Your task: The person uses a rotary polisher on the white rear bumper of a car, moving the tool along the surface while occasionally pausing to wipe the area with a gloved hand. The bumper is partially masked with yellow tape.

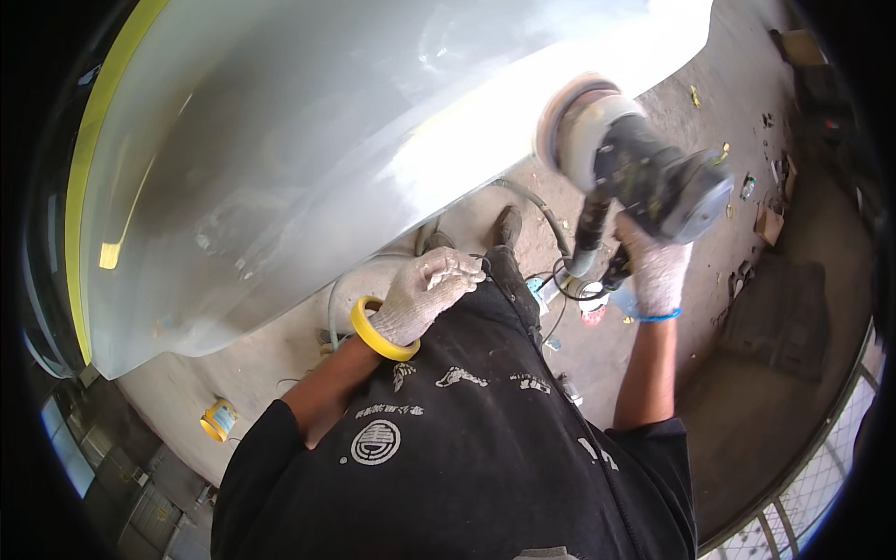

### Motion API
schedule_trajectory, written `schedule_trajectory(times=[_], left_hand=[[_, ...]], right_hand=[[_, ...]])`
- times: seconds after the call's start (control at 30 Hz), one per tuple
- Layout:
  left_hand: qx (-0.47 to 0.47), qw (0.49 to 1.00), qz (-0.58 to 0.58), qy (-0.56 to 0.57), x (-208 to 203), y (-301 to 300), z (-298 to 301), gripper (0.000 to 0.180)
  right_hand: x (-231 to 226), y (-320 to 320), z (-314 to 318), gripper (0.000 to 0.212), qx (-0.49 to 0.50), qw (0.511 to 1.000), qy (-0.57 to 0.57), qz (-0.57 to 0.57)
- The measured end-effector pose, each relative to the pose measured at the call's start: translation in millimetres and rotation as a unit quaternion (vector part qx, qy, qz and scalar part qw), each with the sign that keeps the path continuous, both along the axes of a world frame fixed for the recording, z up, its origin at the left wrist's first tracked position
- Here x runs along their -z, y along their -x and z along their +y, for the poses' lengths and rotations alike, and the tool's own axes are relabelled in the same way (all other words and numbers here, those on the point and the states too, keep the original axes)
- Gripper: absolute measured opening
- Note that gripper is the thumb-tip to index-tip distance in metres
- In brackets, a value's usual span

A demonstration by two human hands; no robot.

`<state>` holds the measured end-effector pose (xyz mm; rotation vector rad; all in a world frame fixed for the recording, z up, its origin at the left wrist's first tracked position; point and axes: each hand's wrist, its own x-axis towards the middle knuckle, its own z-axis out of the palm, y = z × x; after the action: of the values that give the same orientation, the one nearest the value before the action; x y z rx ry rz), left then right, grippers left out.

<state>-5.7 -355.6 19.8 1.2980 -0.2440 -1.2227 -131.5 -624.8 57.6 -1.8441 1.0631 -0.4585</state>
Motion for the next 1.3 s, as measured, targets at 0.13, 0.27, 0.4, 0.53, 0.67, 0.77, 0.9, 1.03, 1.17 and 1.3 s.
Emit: schedule_trajectory(times=[0.13, 0.27, 0.4, 0.53, 0.67, 0.77, 0.9, 1.03, 1.17, 1.3], left_hand=[[0.047, 0.999, -0.005, -0.019, -6.6, -6.1, -1.8, 0.027], [0.089, 0.995, 0.043, -0.035, -2.0, -10.5, 2.4, 0.035], [0.070, 0.995, 0.048, -0.051, -3.9, -10.3, 2.2, 0.024], [0.078, 0.995, 0.031, -0.053, -2.7, -12.4, 3.4, 0.025], [0.079, 0.996, 0.014, -0.038, 1.9, -13.2, 6.6, 0.025], [0.084, 0.994, 0.047, -0.049, 2.8, -15.5, 9.4, 0.024], [0.084, 0.993, 0.057, -0.052, 7.5, -13.8, 14.1, 0.026], [0.062, 0.994, 0.074, -0.057, 12.3, -12.1, 17.4, 0.021], [0.053, 0.995, 0.064, -0.062, 8.9, -12.6, 15.8, 0.020], [0.026, 0.995, 0.085, -0.036, -1.8, -12.1, 11.1, 0.023]], right_hand=[[-10.3, -3.4, 68.8, 0.054, -0.104, 0.990, 0.057, 0.081], [6.5, 4.0, 112.0, 0.063, -0.006, 0.933, -0.315, -0.174], [14.6, 1.0, 133.6, 0.069, 0.034, 0.884, -0.415, -0.214], [17.2, 0.6, 137.3, 0.067, -0.002, 0.943, -0.300, -0.145], [8.7, -1.5, 123.2, 0.063, -0.090, 0.987, -0.126, -0.035], [4.5, -1.9, 95.1, 0.058, -0.108, 0.993, -0.036, -0.009], [1.6, -7.4, 40.2, 0.053, -0.037, 0.998, 0.037, -0.026], [-3.6, -15.0, -11.9, 0.034, 0.043, 0.999, -0.030, 0.003], [-11.5, -16.5, 4.8, 0.032, 0.020, 1.000, -0.006, -0.015], [-7.0, -6.9, 62.2, 0.047, -0.079, 0.996, 0.020, 0.019]])
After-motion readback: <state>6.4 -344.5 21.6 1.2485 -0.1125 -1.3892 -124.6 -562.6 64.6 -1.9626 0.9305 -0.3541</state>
